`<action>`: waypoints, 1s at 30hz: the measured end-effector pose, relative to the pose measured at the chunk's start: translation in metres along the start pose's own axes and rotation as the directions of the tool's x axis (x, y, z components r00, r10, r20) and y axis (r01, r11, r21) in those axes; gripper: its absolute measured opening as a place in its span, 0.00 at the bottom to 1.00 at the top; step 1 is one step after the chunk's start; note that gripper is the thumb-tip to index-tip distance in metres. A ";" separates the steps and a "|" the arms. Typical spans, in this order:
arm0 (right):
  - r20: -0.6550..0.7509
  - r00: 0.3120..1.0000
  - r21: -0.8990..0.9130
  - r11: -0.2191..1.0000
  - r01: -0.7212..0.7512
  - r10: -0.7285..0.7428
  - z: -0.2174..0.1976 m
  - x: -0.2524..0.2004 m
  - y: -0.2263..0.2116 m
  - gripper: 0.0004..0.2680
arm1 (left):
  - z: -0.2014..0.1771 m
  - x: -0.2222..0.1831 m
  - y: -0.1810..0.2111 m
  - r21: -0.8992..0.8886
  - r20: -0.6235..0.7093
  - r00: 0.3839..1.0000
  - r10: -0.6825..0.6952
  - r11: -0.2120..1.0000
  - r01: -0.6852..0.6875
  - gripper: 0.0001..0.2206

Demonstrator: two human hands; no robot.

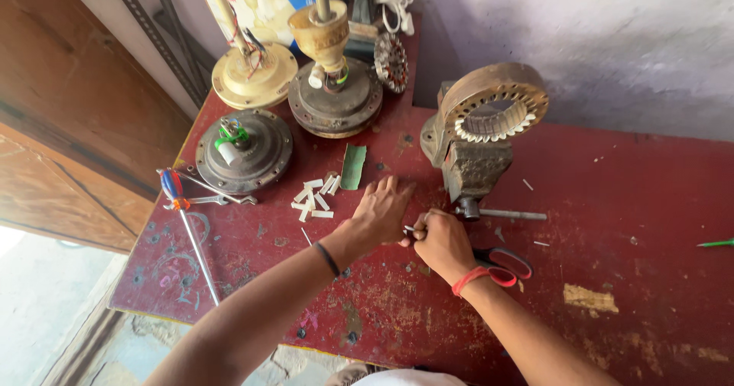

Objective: The person inserts small white plastic spacers into the slots of a motor stator held in a bench vise. They repeatedly pick up spacers, place them into the stator, and adjust the vise to access different sections. The stator remains clamped in the vise throughout the clip.

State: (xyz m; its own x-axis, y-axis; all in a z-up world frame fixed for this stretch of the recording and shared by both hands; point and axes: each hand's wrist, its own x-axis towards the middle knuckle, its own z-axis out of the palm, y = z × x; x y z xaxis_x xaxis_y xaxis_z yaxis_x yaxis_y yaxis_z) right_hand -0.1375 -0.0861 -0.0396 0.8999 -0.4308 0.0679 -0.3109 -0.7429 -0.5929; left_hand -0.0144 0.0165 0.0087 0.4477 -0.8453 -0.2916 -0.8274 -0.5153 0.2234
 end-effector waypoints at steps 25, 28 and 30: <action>-0.112 0.969 -0.170 0.965 0.198 -0.219 -0.008 -0.053 -0.005 0.12 | 0.074 -0.080 0.019 -0.200 -0.530 0.839 0.123 0.944 -0.264 0.21; -0.059 0.977 -0.161 0.968 0.191 -0.203 -0.011 -0.050 -0.005 0.15 | 0.067 -0.081 0.020 -0.212 -0.472 0.874 0.120 0.946 -0.244 0.23; -0.005 0.982 -0.188 0.964 0.187 -0.191 -0.013 -0.046 -0.005 0.15 | 0.065 -0.082 0.021 -0.246 -0.459 0.883 0.101 0.940 -0.235 0.24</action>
State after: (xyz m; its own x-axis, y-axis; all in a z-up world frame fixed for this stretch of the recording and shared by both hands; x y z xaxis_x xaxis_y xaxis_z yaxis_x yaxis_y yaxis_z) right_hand -0.1816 -0.0688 -0.0294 0.9413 -0.2831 0.1840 -0.1889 -0.8932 -0.4080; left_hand -0.0907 0.0836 -0.0232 0.4673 -0.8631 0.1915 -0.7999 -0.3205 0.5073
